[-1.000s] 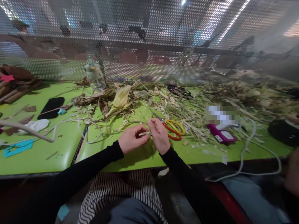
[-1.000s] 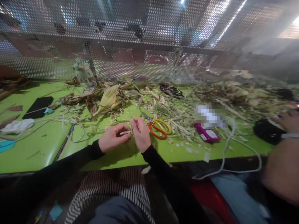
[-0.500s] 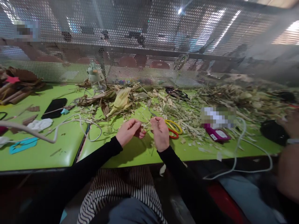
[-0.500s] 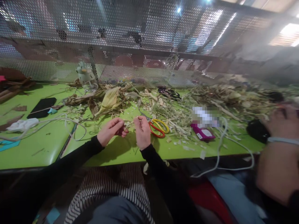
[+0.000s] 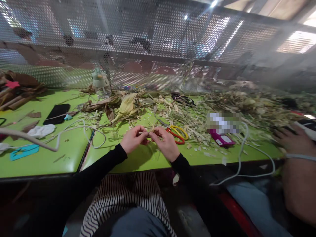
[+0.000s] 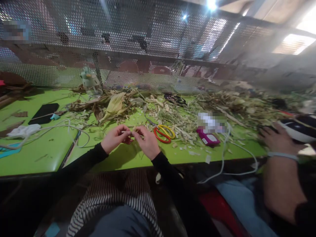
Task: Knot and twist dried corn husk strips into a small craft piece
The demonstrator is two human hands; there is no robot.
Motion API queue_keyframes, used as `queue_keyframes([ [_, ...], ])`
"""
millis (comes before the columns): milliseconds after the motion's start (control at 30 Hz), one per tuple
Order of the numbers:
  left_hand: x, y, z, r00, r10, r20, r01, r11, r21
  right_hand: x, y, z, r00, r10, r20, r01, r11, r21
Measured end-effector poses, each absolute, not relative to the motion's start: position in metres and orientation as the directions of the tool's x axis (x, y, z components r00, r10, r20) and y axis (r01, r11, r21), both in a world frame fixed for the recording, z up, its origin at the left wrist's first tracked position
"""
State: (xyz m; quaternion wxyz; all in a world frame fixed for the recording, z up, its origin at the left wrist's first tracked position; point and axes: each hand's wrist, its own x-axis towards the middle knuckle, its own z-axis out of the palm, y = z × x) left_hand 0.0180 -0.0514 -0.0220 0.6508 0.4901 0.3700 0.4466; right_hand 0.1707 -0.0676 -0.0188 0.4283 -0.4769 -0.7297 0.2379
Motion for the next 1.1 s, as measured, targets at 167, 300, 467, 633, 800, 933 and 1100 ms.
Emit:
queue_keyframes([
  [167,0.017,-0.052,-0.027,0.342,0.94,-0.008,-0.233,0.093,0.968,0.165,-0.07,-0.019,-0.194,0.919,0.343,0.531,0.393,-0.751],
  [300,0.014,-0.051,-0.028,0.345,0.938,0.035,-0.26,0.06,0.964,0.16,-0.072,-0.016,-0.172,0.914,0.368,0.536,0.4,-0.743],
  [467,0.017,-0.055,-0.025,0.316,0.948,0.033,-0.301,0.067,0.951,0.153,-0.076,-0.015,-0.073,0.91,0.408,0.531,0.382,-0.757],
  [633,0.025,-0.063,-0.021,0.264,0.958,0.109,-0.289,-0.029,0.957,0.146,-0.079,-0.018,0.062,0.891,0.449,0.37,0.397,-0.84],
  [800,0.031,-0.068,-0.022,0.252,0.954,0.16,-0.281,-0.087,0.956,0.145,-0.082,-0.023,0.131,0.91,0.394,0.228,0.36,-0.905],
  [933,0.031,-0.071,-0.025,0.253,0.952,0.17,-0.238,-0.109,0.965,0.148,-0.08,-0.029,0.151,0.925,0.35,0.179,0.322,-0.93],
  [1100,0.027,-0.072,-0.027,0.277,0.944,0.181,-0.175,-0.135,0.975,0.15,-0.079,-0.031,0.15,0.934,0.323,0.15,0.302,-0.942],
])
